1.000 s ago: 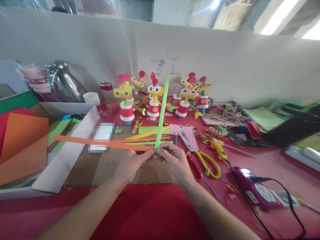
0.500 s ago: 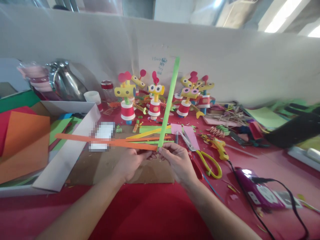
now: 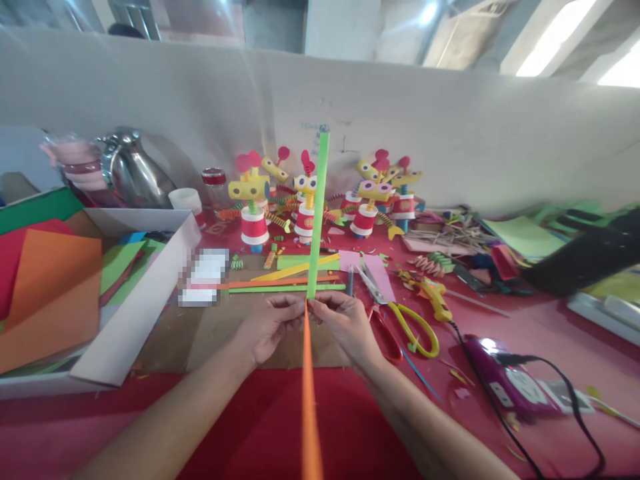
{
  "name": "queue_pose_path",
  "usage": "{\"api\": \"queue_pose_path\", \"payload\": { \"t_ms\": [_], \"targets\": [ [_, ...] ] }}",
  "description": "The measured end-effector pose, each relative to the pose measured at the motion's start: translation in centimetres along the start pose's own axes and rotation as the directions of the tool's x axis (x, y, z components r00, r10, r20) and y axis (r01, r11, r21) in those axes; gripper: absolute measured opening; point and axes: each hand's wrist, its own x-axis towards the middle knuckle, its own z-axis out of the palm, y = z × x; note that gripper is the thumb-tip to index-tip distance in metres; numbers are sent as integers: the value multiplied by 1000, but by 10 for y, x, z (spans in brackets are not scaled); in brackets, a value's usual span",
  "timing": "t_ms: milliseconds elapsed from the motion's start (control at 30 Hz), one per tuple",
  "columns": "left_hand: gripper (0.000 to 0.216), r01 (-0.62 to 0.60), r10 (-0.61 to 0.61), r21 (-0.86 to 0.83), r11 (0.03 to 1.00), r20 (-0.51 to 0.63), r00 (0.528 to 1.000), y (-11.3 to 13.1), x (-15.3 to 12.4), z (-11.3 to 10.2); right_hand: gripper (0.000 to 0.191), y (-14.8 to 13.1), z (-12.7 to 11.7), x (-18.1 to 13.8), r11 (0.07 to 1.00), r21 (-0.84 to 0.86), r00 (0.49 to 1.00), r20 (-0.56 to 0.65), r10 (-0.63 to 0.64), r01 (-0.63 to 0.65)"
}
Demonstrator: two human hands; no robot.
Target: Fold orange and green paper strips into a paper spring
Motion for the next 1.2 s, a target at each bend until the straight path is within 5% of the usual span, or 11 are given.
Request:
{"api": "queue_pose_path", "payload": {
  "t_ms": [467,633,767,967,1200],
  "targets": [
    [20,-119,115,-38,992,-114,987,-3,2,5,20,2,-1,-4,982,-135,989,76,-126,135],
    [18,-175,165,-95,980,-105,981,-7,-2,9,11,2,2,-4,993,25,993,-14,-114,114],
    [16,-151,148,-99,984,-36,988,-2,-6,10,8,0,1,-1,994,-9,994,21,-106,106],
    [16,-192,200,135,972,-53,978,8,-9,9,15,-3,-2,-1,999,-54,998,69,13,-9],
    [13,-215,225,97,972,-111,968,4,-11,11,24,-1,-4,0,998,-53,998,61,17,-14]
  ]
}}
